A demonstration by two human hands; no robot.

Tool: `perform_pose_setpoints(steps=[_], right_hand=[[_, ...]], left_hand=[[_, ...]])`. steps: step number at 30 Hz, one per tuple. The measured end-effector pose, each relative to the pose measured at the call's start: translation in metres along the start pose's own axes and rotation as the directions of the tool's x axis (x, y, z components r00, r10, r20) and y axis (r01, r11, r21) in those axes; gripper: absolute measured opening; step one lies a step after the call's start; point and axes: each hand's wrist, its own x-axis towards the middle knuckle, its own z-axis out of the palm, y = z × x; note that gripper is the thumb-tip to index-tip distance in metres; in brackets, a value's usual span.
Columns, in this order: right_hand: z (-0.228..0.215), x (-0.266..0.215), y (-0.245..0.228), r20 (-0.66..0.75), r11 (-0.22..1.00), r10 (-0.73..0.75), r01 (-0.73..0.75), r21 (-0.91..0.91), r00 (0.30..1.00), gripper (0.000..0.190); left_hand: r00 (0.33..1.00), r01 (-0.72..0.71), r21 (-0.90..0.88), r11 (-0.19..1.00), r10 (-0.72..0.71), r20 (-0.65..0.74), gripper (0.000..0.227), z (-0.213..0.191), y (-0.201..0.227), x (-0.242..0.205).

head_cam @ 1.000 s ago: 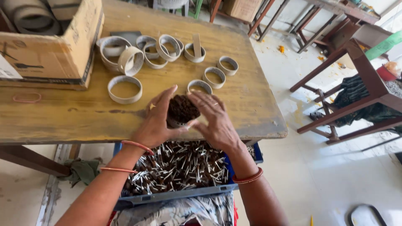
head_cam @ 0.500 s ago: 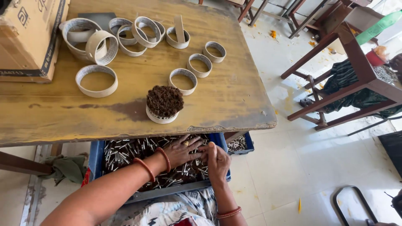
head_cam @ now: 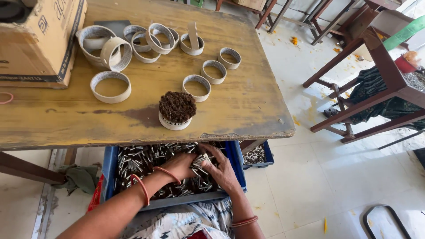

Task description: The person sorts small metal fasteners from a blue bin into a small white container on the table. They repeatedly pick up handfuls of fasteners, separate them with both hands, and place the sorted items into the container. The person occasionally adjusts the position of the container and other items on the table while continuing the sorting process.

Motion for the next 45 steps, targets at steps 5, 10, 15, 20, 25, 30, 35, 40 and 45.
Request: perform_pose_setpoints(steps=[5,10,15,20,25,30,35,40,45], right_hand=[[0.013,-0.003,0.029,0.026,0.989,0.045,-0.041,-0.139,0.999,0.032],[0.017,-0.004,0.006,-0.215,0.972,-0.009,-0.041,-0.231,0.977,0.022],[0.018,-0.005,-0.013,-0.068,0.944,-0.196,0.17,-0.284,0.978,0.024],[0.026,0.011,-0.024,-0.197,0.96,0.076,-0.126,-0.251,0.977,0.035],[0.038,0.01,0.03,-0.127,0.979,0.084,-0.106,-0.173,0.988,0.03],[0.035,0.004,0.021,-0.299,0.983,0.089,-0.132,-0.129,0.95,0.02],[0.032,-0.006,0.001,-0.08,0.99,0.059,-0.068,-0.123,0.995,0.02],[0.029,-0.001,0.027,-0.191,0.966,0.229,-0.247,-0.076,0.954,0.023],[0.032,0.006,0.038,-0.049,0.991,0.122,-0.124,-0.041,0.991,0.033]], left_hand=[[0.99,0.064,-0.717,0.694,0.044,0.131,0.037,0.052,-0.054,0.028],[0.947,0.309,-0.939,0.149,-0.139,0.289,0.042,0.037,-0.037,0.023],[0.87,0.381,-0.923,-0.061,-0.316,0.38,0.045,0.02,-0.028,0.018],[0.994,-0.074,-0.549,0.833,0.015,-0.11,0.046,0.07,-0.076,0.045],[1.0,0.004,-0.673,0.739,0.004,0.011,0.053,0.033,-0.046,0.024],[0.962,0.265,-0.939,0.218,-0.126,0.242,0.046,0.042,-0.046,0.032],[0.834,0.15,-0.927,-0.344,-0.46,0.305,0.043,0.037,-0.018,0.019],[0.93,0.298,-0.939,0.169,-0.273,0.246,0.04,0.053,-0.035,0.026],[0.998,-0.053,-0.63,0.775,0.013,-0.068,0.057,0.046,-0.038,0.031]])
